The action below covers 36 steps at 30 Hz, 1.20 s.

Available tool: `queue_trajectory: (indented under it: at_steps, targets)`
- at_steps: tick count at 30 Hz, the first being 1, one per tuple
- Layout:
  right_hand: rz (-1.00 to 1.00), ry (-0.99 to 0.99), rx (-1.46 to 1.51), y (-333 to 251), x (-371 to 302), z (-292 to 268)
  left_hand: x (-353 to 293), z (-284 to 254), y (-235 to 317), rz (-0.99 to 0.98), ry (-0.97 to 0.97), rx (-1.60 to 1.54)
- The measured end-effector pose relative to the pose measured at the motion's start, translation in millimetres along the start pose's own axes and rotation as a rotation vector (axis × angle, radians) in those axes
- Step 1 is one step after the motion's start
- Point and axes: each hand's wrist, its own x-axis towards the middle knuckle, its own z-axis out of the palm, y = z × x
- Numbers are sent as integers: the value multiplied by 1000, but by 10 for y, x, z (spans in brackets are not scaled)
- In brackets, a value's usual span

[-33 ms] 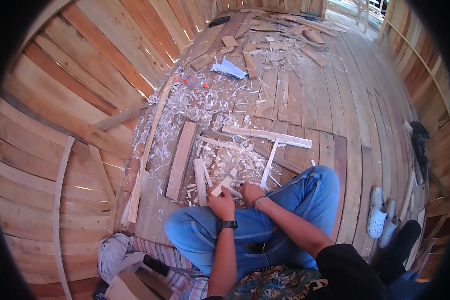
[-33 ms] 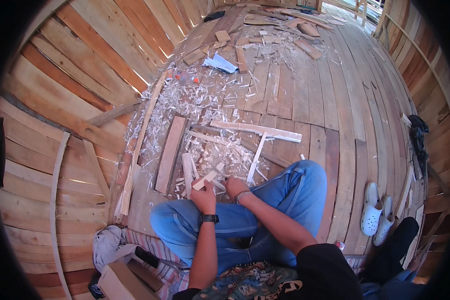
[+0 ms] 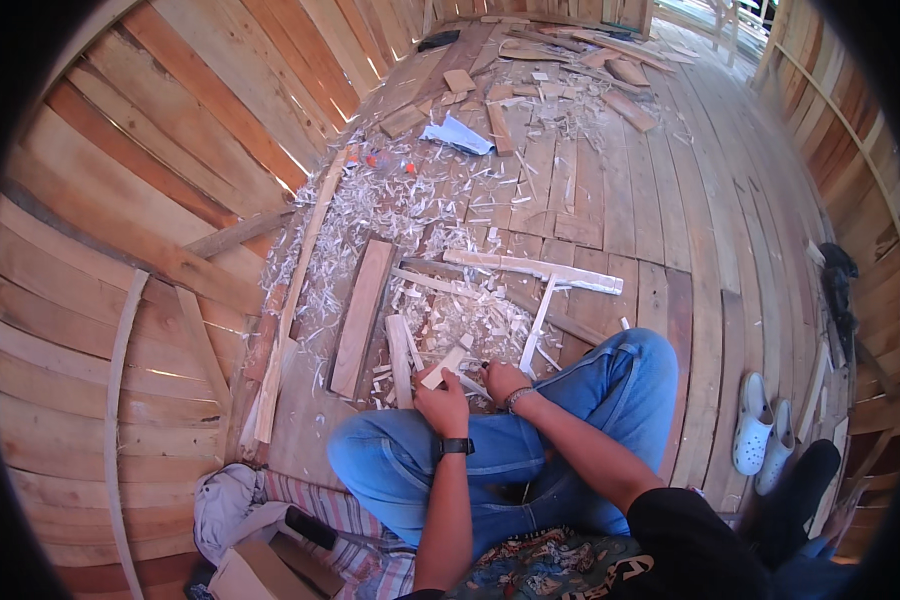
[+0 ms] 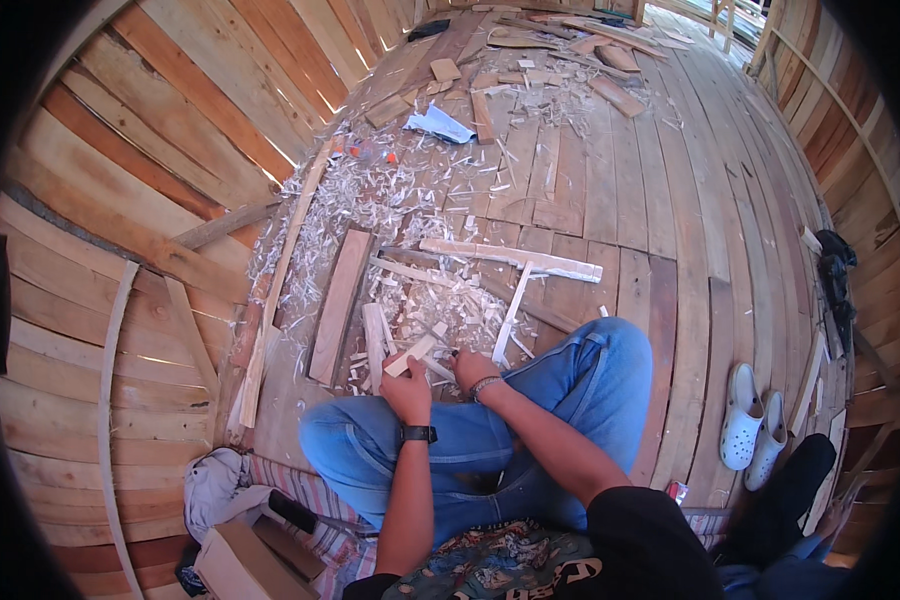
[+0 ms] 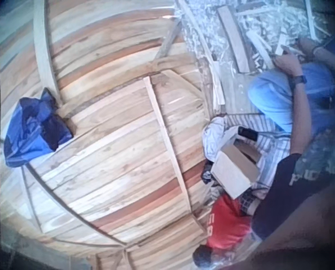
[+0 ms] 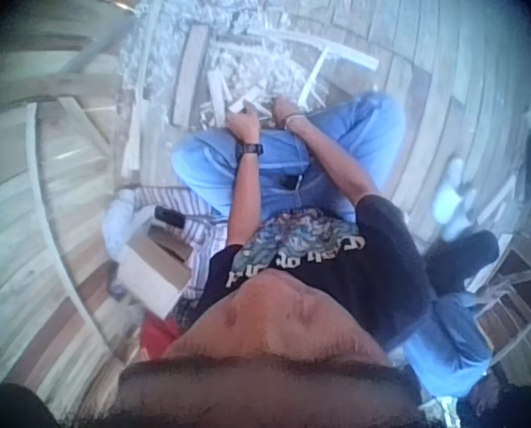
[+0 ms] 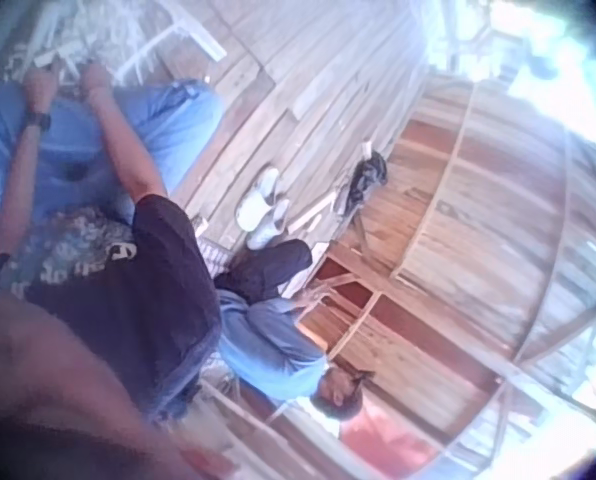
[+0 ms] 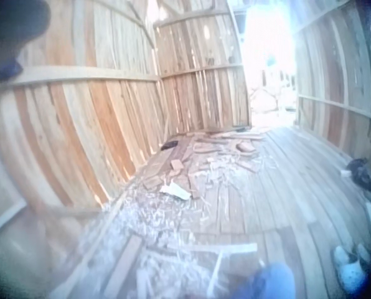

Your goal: The person whittles a piece of wood using a handheld blade while sitting on a wooden floor.

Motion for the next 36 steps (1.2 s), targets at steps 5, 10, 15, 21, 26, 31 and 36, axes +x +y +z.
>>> queue_trajectory:
  at_steps: [5, 10, 15, 21, 26, 31, 36]
  targets:
    - [-53, -33, -18, -32, 3, 51, 7, -19, 22, 21, 9, 57]
    - [-75, -66, -69, 37, 39, 80, -14, -4, 36, 0, 53, 1]
    - [-51, -30, -119, 274, 153, 170, -50, 37, 114, -2, 36, 33]
    - [-70, -9, -93, 181, 90, 96, -26, 78, -66, 25, 71, 10]
    - [-134, -29, -65, -188, -119, -73, 7, -99, 178, -36, 53, 34]
    - [-179, -11, -186, 18, 74, 54, -22, -122, 313, -43, 39, 24]
    - [-211, -35, -243, 111, 116, 78, -18, -100, 326, -57, 48, 68]
